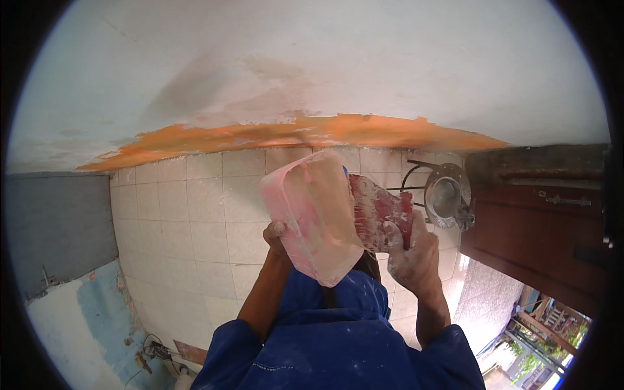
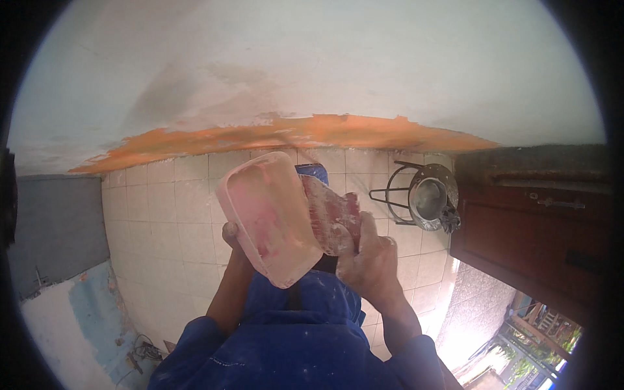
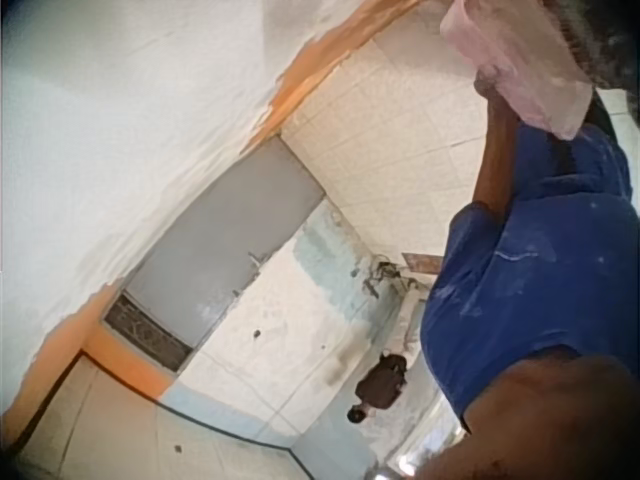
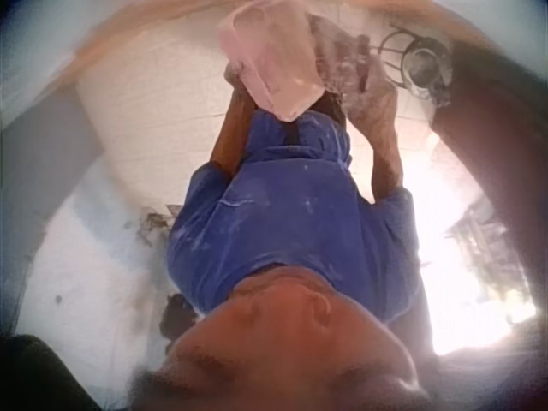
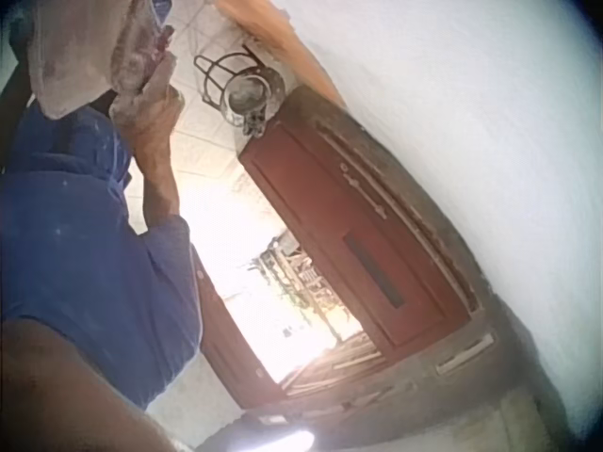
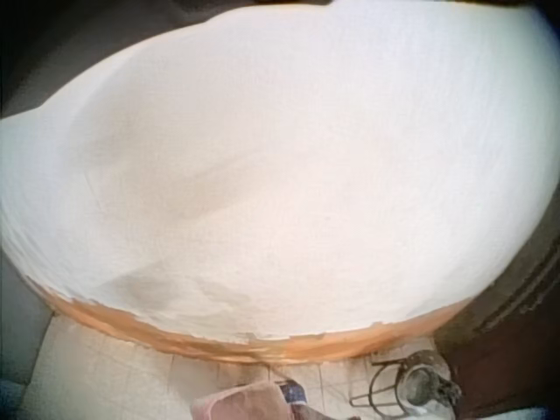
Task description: The person applies plaster to a wall using a putty knife, repeatedly loading the knife from a plastic container and smoothing the material across the surface area.
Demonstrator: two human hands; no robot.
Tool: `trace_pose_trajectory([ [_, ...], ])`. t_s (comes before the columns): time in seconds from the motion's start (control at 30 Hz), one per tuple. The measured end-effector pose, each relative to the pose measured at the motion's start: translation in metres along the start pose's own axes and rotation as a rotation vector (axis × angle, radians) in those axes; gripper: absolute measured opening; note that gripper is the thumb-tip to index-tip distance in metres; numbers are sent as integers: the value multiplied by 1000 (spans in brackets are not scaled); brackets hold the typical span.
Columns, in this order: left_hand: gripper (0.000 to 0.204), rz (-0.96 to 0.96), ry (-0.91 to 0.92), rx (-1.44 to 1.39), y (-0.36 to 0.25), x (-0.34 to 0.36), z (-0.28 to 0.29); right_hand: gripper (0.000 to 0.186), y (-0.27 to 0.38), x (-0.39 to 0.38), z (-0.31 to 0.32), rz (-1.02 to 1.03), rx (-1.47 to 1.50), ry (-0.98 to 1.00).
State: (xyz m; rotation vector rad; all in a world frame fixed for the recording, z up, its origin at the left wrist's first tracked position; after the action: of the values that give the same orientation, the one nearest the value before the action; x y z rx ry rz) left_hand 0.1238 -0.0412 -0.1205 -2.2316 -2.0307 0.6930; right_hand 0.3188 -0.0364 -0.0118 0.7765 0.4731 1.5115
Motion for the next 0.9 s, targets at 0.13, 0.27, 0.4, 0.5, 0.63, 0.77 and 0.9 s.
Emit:
trace_pose_trajectory([
  [0.13, 91, -1, -37, -8, 3, 2, 8, 24, 24, 0, -8, 168, -126, 22],
  [0.27, 93, 19, -66, -52, 4, 2, 13, 24, 25, -2, -9, 83, -9, 50],
  [0.4, 89, -95, -101, 180, 10, -1, 26, 22, 32, 3, -33, 141, -184, 89],
  [0.5, 86, -114, -159, 236, 14, -3, 39, 20, 32, 3, -55, 186, -146, 36],
  [0.63, 81, -135, -121, 306, 4, -4, 15, 18, 45, 4, -58, 220, 8, 16],
  [0.77, 79, -201, 79, 288, 4, 0, -2, 17, 49, -8, -65, 269, 78, 68],
  [0.9, 78, -209, 73, 279, -1, 2, 4, 13, 61, -18, -58, 418, 160, 55],
])
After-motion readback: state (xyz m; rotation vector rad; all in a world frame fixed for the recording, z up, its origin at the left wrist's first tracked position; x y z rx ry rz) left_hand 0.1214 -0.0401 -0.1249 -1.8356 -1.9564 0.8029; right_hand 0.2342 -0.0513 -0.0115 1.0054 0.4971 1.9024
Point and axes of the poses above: each hand's wrist, its own x-axis towards the middle knuckle, its own z-axis out of the back of the hand, y = z × x, the point moved 4 cm from there along x, towards the middle knuckle, and after that the axes turned 14 degrees about -y, right-handed, at the moved point
